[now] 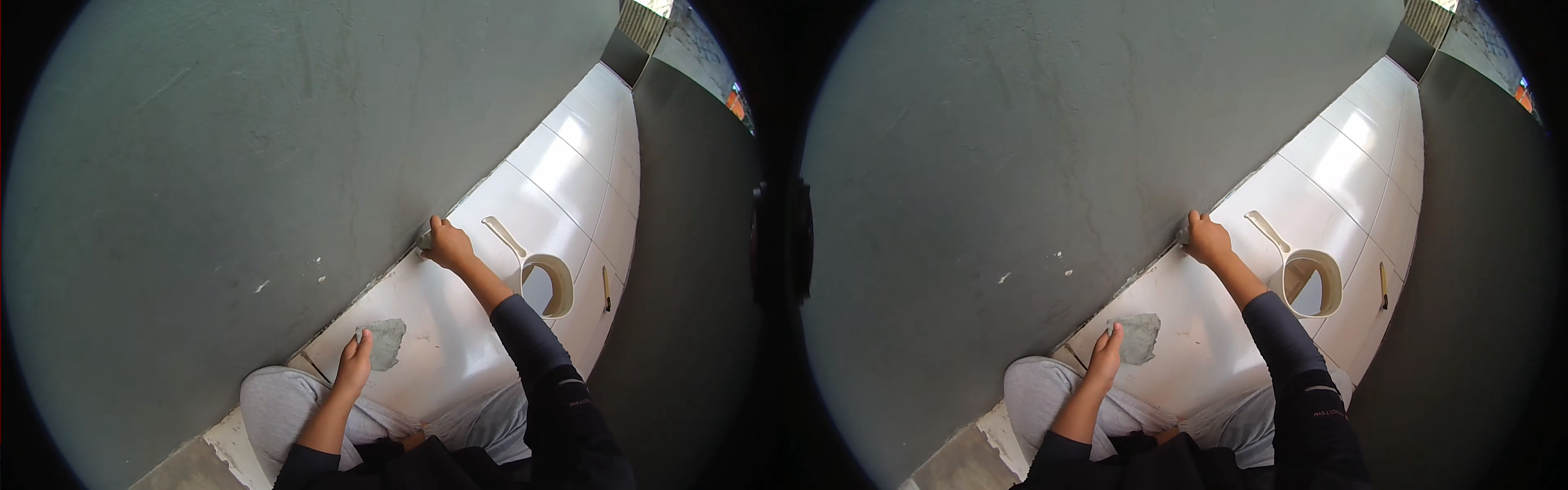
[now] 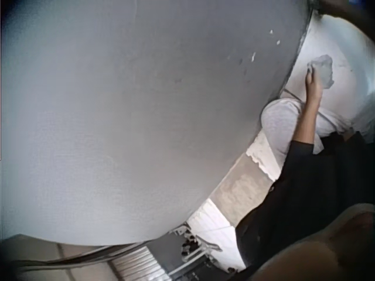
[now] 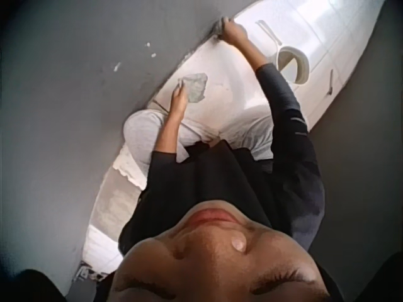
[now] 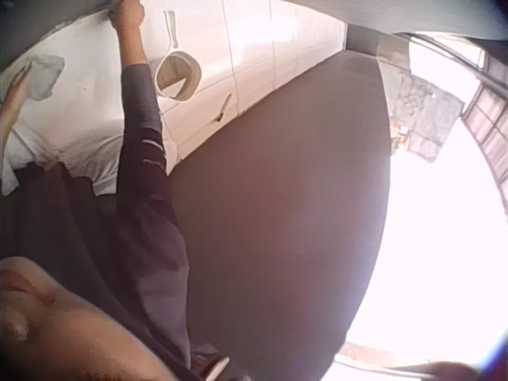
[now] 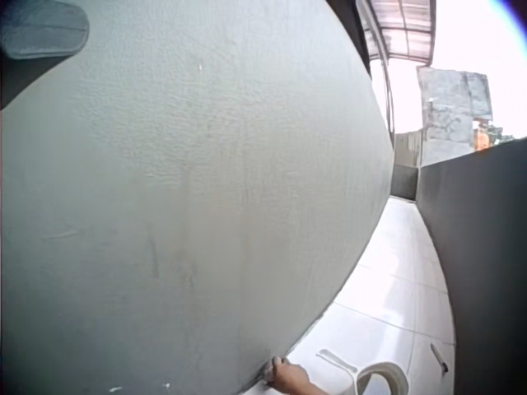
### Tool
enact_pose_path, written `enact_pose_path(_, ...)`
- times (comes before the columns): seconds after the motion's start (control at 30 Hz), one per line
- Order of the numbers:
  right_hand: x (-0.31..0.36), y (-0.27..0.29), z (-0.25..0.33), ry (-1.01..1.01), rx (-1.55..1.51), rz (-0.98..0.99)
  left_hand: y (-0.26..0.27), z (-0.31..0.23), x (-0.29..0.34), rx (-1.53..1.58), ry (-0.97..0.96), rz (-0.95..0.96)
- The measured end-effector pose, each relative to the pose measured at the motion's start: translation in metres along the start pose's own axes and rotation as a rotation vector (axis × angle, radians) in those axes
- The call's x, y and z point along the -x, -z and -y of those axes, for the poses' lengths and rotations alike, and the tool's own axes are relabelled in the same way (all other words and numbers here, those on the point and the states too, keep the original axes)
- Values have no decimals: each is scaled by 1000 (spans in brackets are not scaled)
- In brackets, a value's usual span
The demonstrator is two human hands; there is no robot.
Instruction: The person applies a substance to a crack in a wall by hand and using a tool, then wipes the area with a cloth.
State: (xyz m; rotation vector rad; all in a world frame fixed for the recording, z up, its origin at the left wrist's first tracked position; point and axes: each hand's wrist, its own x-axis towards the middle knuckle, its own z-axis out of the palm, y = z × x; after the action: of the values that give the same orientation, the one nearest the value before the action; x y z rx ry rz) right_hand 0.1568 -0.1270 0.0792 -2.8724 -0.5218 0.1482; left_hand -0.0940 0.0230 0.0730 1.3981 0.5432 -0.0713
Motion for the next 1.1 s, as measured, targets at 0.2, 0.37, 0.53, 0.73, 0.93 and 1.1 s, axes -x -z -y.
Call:
enact_pose_path(0.2, -10, 3, -15, -53, 7, -135, -3, -5, -1, -25, -29, 19)
enact_pose_path(0.37, 0, 9, -15, 85, 64, 78, 3, -3, 3, -19, -23, 6)
enact_pose_path(0.53, -5, -1, -28, -30, -23, -195, -4, -10, 3, -69, 10, 49)
enact_pose_path(0.73, 6, 3, -25, 61, 53, 0, 1, -1, 2, -16, -49, 17)
enact_pose_path(0.93, -7, -3, -27, -45, -10, -192, -5, -3, 0, -24, -42, 39)
enact_pose_path(1.1, -11, 2, -22, 37, 69, -117, 0, 0, 1, -23, -32, 10)
